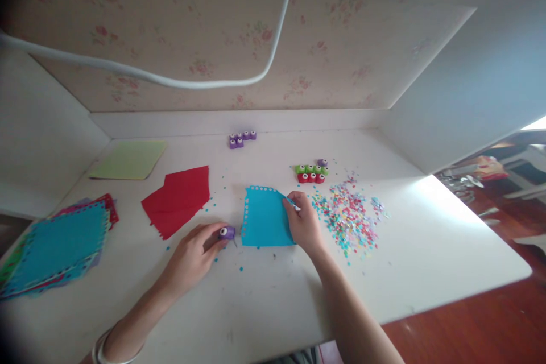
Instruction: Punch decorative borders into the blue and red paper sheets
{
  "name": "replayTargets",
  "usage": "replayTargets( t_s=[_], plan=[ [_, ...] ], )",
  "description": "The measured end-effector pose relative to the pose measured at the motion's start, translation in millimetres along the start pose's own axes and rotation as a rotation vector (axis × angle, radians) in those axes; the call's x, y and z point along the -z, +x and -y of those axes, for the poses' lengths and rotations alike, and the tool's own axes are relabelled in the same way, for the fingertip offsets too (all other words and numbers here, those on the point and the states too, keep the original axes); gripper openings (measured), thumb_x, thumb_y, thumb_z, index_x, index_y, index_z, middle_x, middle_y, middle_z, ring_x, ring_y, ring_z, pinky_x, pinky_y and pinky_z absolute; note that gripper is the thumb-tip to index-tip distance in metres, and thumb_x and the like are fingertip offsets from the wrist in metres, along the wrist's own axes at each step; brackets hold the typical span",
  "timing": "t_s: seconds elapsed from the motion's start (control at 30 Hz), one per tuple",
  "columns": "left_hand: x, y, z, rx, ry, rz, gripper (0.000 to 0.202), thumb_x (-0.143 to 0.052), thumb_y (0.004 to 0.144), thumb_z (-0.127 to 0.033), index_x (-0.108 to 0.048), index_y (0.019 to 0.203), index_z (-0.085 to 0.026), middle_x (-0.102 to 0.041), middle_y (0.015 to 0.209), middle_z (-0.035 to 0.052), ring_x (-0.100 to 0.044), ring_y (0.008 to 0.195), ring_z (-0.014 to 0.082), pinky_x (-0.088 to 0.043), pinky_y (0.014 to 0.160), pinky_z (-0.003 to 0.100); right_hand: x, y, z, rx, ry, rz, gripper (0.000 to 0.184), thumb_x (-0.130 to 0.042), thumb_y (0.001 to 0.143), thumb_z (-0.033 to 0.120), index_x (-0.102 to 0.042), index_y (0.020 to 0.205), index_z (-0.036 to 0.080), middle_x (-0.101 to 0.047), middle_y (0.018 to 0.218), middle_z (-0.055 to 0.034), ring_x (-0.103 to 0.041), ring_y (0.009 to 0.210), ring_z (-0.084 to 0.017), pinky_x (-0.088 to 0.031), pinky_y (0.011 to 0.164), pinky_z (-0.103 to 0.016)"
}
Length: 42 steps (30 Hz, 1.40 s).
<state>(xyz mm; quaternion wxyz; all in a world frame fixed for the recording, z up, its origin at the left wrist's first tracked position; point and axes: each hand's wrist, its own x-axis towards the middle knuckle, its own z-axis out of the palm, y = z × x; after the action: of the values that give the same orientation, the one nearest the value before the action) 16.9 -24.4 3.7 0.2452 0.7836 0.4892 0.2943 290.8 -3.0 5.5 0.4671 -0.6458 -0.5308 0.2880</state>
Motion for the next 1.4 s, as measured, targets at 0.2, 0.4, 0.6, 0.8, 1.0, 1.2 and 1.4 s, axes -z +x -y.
replayTargets(
  t_s=[0.2, 0.4, 0.6, 0.8, 1.0, 1.2, 1.4],
  plan=[
    [-0.8, -1, -2, -0.029, 0.019, 0.009, 0.029, -0.065, 0.087, -0.022, -0.062, 0.116, -0.024, -0.071, 0.103, 0.0041, -0.066, 0.094, 0.0220, -0.055, 0.083, 0.037, -9, 0, -4, 0.012, -0.045, 0.009, 0.032, -0.051, 0.089, 0.052, -0.054, 0.095, 0.021, -0.061, 0.080, -0.0019, -0.049, 0.060, -0.014, -0.038, 0.048, -0.023],
    [-2.4, -2, 0, -0.028, 0.022, 0.023, 0.028, -0.066, 0.087, -0.023, -0.062, 0.115, -0.025, -0.070, 0.100, 0.0036, -0.065, 0.093, 0.0221, -0.054, 0.083, 0.038, -14, -2, -4, 0.014, -0.125, 0.017, 0.027, -0.050, 0.090, 0.049, -0.055, 0.095, 0.023, -0.062, 0.080, 0.0006, -0.048, 0.058, -0.013, -0.040, 0.055, -0.026],
    [-1.5, -1, -1, -0.068, 0.011, 0.033, 0.029, -0.066, 0.087, -0.024, -0.063, 0.116, -0.028, -0.070, 0.100, 0.0033, -0.064, 0.094, 0.0226, -0.053, 0.083, 0.038, -13, -1, -4, 0.017, -0.116, 0.013, 0.024, -0.050, 0.091, 0.047, -0.054, 0.095, 0.024, -0.063, 0.082, 0.0001, -0.053, 0.062, -0.015, -0.042, 0.058, -0.027],
    [-1.4, -1, 0, -0.076, 0.004, 0.029, 0.031, -0.066, 0.087, -0.025, -0.063, 0.117, -0.028, -0.071, 0.101, 0.0029, -0.065, 0.095, 0.0219, -0.053, 0.083, 0.036, -11, -3, -3, 0.043, -0.181, 0.017, 0.020, -0.049, 0.091, 0.043, -0.055, 0.096, 0.025, -0.065, 0.085, -0.0005, -0.055, 0.065, -0.016, -0.043, 0.061, -0.028],
    [-0.8, 0, 0, -0.049, 0.006, 0.036, 0.028, -0.064, 0.089, -0.028, -0.064, 0.117, -0.027, -0.070, 0.100, 0.0052, -0.065, 0.092, 0.0220, -0.055, 0.082, 0.037, -11, -4, -2, 0.045, -0.207, 0.017, 0.020, -0.047, 0.091, 0.042, -0.055, 0.095, 0.025, -0.067, 0.084, -0.0007, -0.055, 0.061, -0.016, -0.043, 0.058, -0.028],
    [1.4, 1, -4, -0.110, 0.030, 0.057, 0.026, -0.063, 0.090, -0.029, -0.064, 0.116, -0.026, -0.071, 0.103, 0.0057, -0.065, 0.096, 0.0229, -0.054, 0.084, 0.039, -14, -7, 4, 0.044, -0.234, 0.022, 0.023, -0.046, 0.093, 0.044, -0.057, 0.098, 0.025, -0.069, 0.088, -0.0018, -0.061, 0.066, -0.018, -0.048, 0.065, -0.031],
    [2.7, 2, -7, -0.157, 0.083, 0.069, 0.031, -0.066, 0.087, -0.029, -0.063, 0.117, -0.025, -0.070, 0.111, 0.0056, -0.063, 0.103, 0.0241, -0.050, 0.090, 0.040, -9, -15, 12, 0.226, -0.347, 0.021, 0.037, -0.052, 0.092, 0.041, -0.053, 0.125, 0.022, -0.064, 0.122, -0.0121, -0.065, 0.099, -0.026, -0.055, 0.081, -0.041]
  ],
)
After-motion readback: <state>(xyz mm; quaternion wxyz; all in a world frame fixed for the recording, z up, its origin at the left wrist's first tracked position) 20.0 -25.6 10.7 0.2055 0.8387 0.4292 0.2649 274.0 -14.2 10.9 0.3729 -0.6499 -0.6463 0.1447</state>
